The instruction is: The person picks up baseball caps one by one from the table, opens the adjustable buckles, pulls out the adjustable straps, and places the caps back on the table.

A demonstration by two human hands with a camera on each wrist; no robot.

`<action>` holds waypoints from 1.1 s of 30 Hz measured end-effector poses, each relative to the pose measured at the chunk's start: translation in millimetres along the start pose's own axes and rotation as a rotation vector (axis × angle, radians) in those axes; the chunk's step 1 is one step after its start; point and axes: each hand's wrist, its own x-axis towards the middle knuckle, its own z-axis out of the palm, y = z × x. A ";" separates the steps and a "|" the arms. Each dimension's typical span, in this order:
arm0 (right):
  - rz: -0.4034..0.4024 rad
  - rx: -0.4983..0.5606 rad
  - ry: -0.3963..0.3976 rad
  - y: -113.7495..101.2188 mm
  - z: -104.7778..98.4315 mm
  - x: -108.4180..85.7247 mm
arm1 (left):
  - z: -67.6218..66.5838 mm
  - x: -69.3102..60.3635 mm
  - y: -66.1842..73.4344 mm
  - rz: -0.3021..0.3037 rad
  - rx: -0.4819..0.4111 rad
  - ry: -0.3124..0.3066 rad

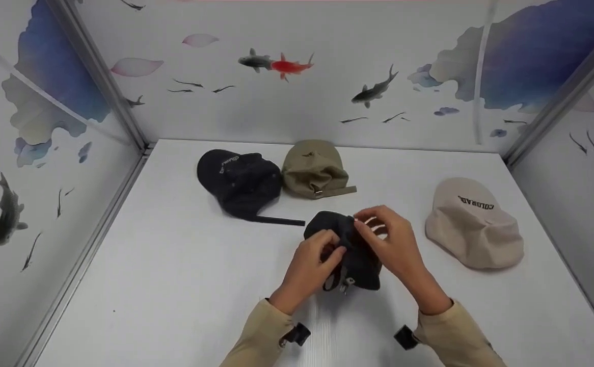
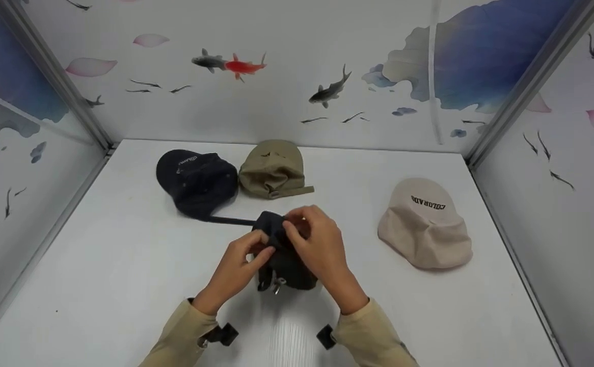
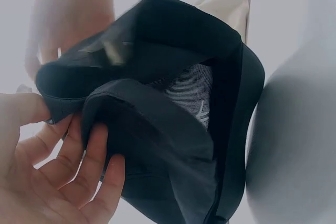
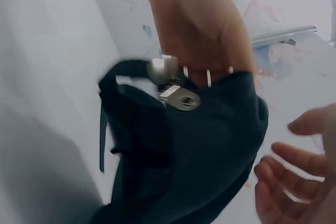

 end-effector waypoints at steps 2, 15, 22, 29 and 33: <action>0.016 -0.085 -0.063 1.2 -0.4 14.3 | -0.4 0.0 0.5 0.002 0.000 -0.014; 0.075 -0.032 -0.341 14.9 -10.3 37.3 | -2.7 -5.3 -4.7 0.033 -0.055 -0.043; 0.100 -0.066 -0.261 14.4 -29.1 49.8 | -8.6 -14.2 -2.3 0.212 -0.302 -0.214; 0.064 -0.170 -0.138 17.1 -59.5 72.7 | -11.3 -25.8 -3.4 0.315 -0.407 -0.494; 0.045 -0.254 -0.041 17.3 -73.6 82.9 | -12.2 -29.0 -3.7 0.332 -0.391 -0.597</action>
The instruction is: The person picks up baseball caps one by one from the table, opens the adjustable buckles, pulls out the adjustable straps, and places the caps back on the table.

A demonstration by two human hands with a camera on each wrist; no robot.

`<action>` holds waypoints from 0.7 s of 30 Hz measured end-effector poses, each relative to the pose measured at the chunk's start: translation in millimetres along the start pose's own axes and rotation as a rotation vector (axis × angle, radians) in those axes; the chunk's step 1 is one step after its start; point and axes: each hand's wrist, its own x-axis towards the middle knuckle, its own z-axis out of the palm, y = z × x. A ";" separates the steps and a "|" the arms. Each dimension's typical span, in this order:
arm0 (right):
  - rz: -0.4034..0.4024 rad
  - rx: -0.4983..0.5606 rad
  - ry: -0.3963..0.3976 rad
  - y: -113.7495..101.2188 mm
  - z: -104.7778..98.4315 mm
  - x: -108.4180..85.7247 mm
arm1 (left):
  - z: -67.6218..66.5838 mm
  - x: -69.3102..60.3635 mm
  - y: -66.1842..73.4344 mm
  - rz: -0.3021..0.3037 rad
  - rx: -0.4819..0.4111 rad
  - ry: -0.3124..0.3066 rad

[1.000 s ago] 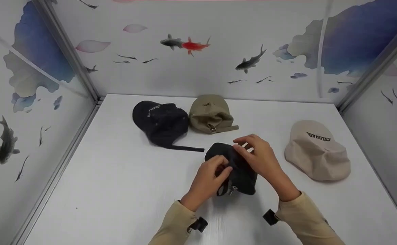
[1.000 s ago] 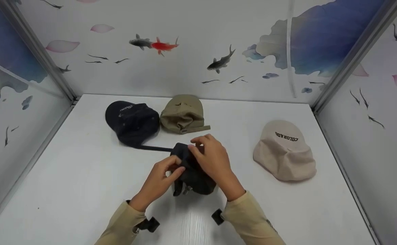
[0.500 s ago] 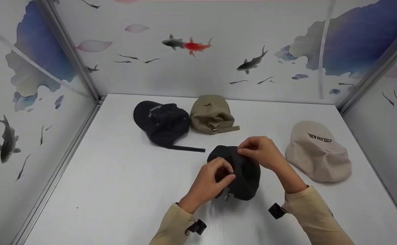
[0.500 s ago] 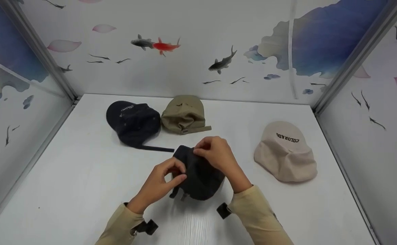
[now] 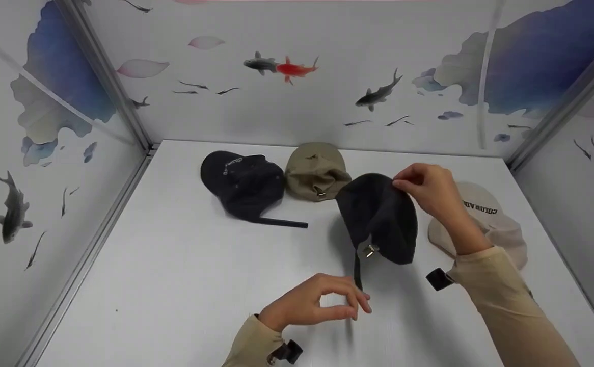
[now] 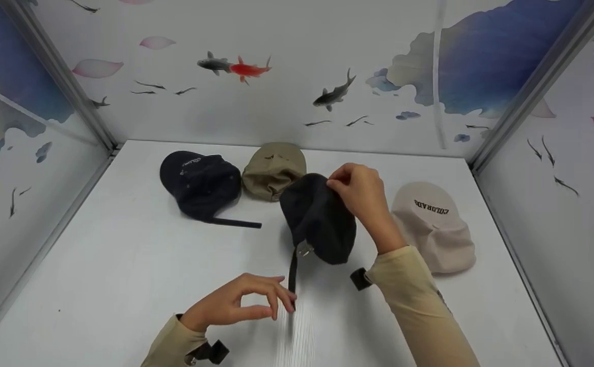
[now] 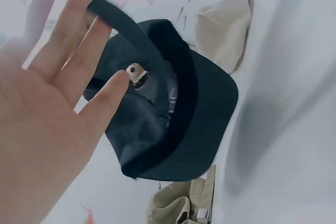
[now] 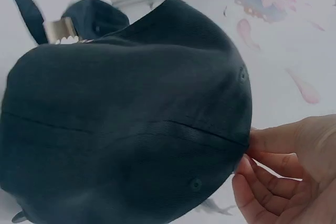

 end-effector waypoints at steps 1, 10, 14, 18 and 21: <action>0.001 -0.018 0.025 0.8 -2.0 2.1 | 0.0 -0.7 -0.4 -0.013 -0.001 -0.015; -0.038 -0.171 0.100 34.5 26.9 5.3 | -0.7 -7.1 -7.2 -0.156 0.003 0.030; -0.046 -0.244 0.052 58.7 51.5 -0.8 | -1.7 -8.5 -8.5 -0.173 -0.001 0.048; -0.070 -0.295 0.047 77.5 67.6 -2.9 | -2.3 -9.9 -10.1 -0.195 -0.007 0.061; -0.078 -0.313 0.056 87.7 73.9 -1.3 | -2.7 -10.8 -11.2 -0.214 -0.006 0.068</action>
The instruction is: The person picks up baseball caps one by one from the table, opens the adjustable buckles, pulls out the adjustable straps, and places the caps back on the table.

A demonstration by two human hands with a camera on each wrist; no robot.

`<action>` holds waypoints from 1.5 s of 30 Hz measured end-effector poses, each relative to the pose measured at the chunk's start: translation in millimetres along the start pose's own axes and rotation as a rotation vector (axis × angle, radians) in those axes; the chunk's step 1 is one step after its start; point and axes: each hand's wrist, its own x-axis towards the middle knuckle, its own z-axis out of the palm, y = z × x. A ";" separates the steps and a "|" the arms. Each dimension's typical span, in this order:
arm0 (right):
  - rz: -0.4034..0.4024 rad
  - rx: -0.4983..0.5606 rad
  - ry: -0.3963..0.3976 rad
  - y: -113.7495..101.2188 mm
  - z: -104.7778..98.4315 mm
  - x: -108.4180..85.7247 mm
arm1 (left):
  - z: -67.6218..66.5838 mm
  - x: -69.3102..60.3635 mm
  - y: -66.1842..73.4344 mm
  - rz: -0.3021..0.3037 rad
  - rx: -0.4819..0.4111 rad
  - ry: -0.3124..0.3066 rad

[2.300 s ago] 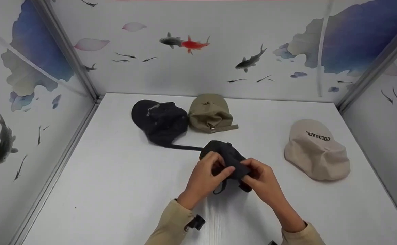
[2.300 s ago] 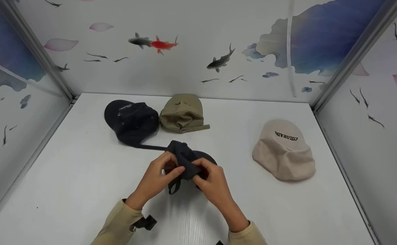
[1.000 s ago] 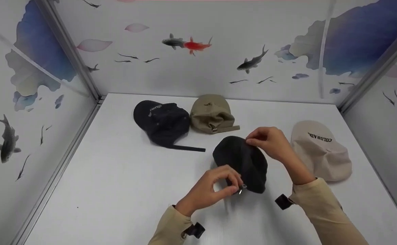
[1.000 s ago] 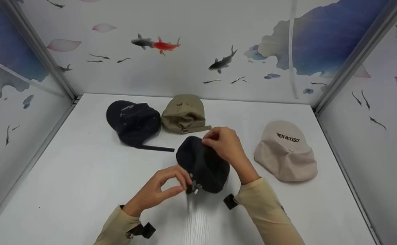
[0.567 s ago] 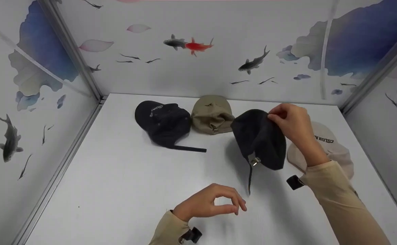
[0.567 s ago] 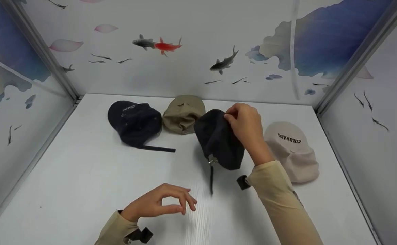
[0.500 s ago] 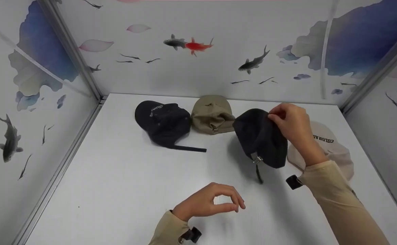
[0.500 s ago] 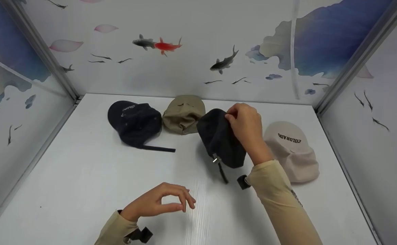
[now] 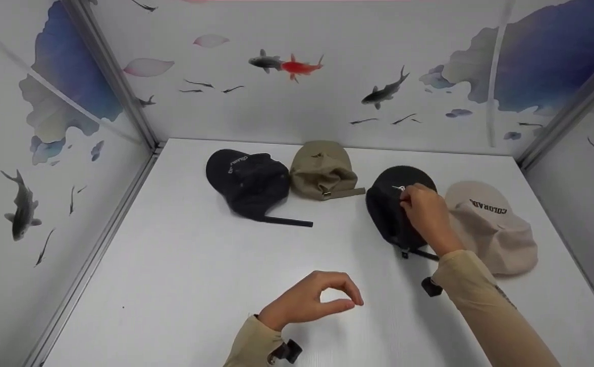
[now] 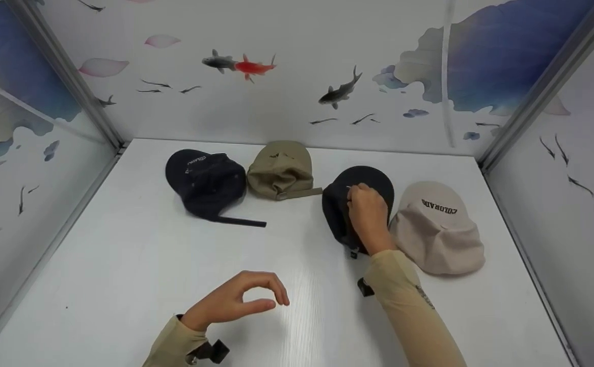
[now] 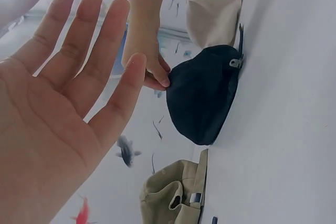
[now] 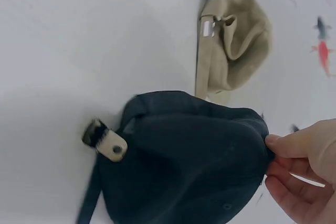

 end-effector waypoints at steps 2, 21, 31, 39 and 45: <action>0.003 -0.007 0.004 3.7 3.5 0.9 | -0.4 -0.2 -0.8 -0.011 0.006 0.008; 0.034 -0.031 -0.050 -5.7 26.6 20.6 | -20.9 -7.6 -10.5 -0.124 0.152 0.164; -0.013 0.012 -0.037 -46.3 38.6 47.4 | -44.1 -6.9 -18.5 -0.215 0.331 0.179; -0.066 0.025 -0.022 -78.5 53.0 68.5 | -51.1 -4.9 -18.7 -0.239 0.371 0.185; -0.112 0.018 0.011 -94.2 62.3 80.4 | -50.7 -7.2 -22.2 -0.244 0.362 0.207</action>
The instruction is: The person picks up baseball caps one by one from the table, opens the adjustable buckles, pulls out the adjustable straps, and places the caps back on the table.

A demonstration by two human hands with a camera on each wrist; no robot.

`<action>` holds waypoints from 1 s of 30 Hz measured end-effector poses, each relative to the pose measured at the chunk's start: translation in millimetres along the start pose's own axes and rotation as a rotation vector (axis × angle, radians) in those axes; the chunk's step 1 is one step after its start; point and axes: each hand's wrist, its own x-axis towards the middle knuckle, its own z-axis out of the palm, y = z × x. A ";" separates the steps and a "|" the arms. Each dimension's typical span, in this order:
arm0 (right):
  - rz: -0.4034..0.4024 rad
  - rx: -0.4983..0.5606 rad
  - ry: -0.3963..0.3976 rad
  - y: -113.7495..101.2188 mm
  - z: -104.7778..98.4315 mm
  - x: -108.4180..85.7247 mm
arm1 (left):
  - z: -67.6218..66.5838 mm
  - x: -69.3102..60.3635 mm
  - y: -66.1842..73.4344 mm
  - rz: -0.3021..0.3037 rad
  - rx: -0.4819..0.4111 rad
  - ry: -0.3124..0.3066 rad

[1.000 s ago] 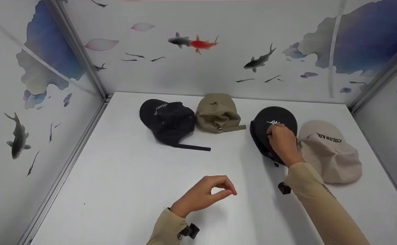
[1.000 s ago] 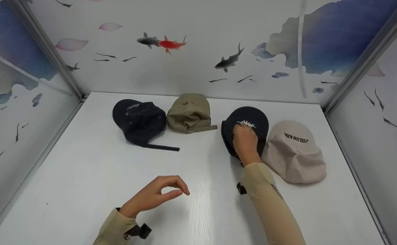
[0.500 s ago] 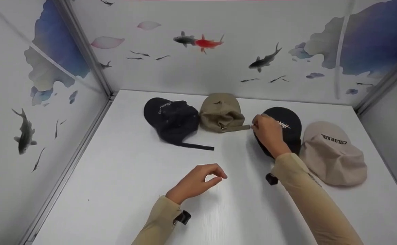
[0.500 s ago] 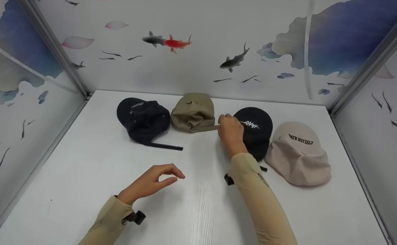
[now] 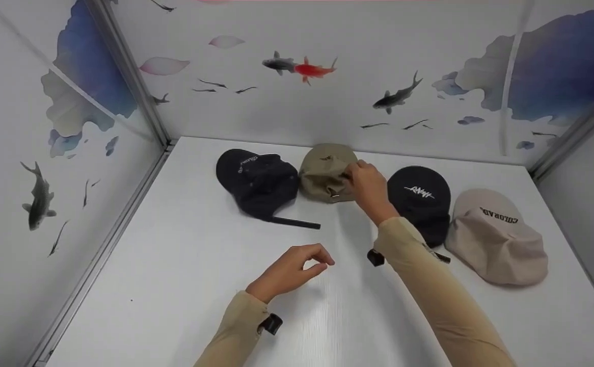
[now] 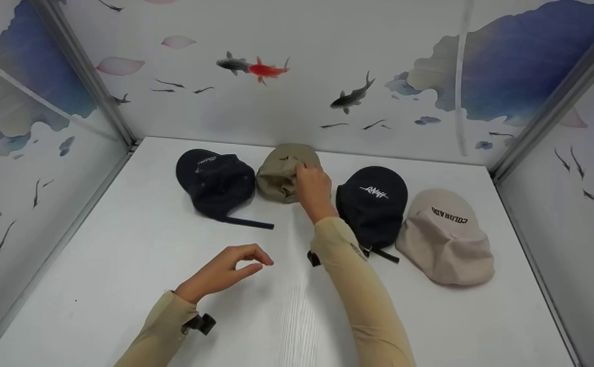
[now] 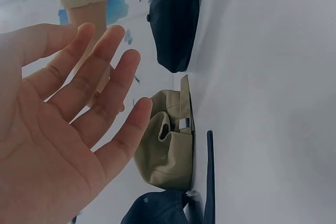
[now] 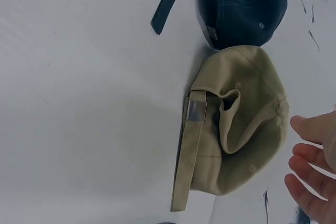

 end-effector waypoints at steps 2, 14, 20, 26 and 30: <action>-0.008 -0.006 -0.004 -3.5 3.6 3.1 | 0.3 -0.5 -1.1 -0.003 -0.006 0.004; -0.016 -0.073 -0.176 -11.2 20.2 13.6 | 2.2 -4.6 -4.4 -0.047 -0.025 0.003; -0.036 -0.178 -0.203 -14.1 28.6 12.5 | 1.5 -6.3 -7.1 -0.044 -0.035 0.017; -0.092 -0.228 -0.138 -14.4 33.8 10.7 | -0.4 -10.5 -8.2 -0.030 -0.060 0.026; -0.110 -0.203 -0.102 -16.7 31.2 10.9 | -3.3 -13.2 -9.3 -0.040 -0.047 0.042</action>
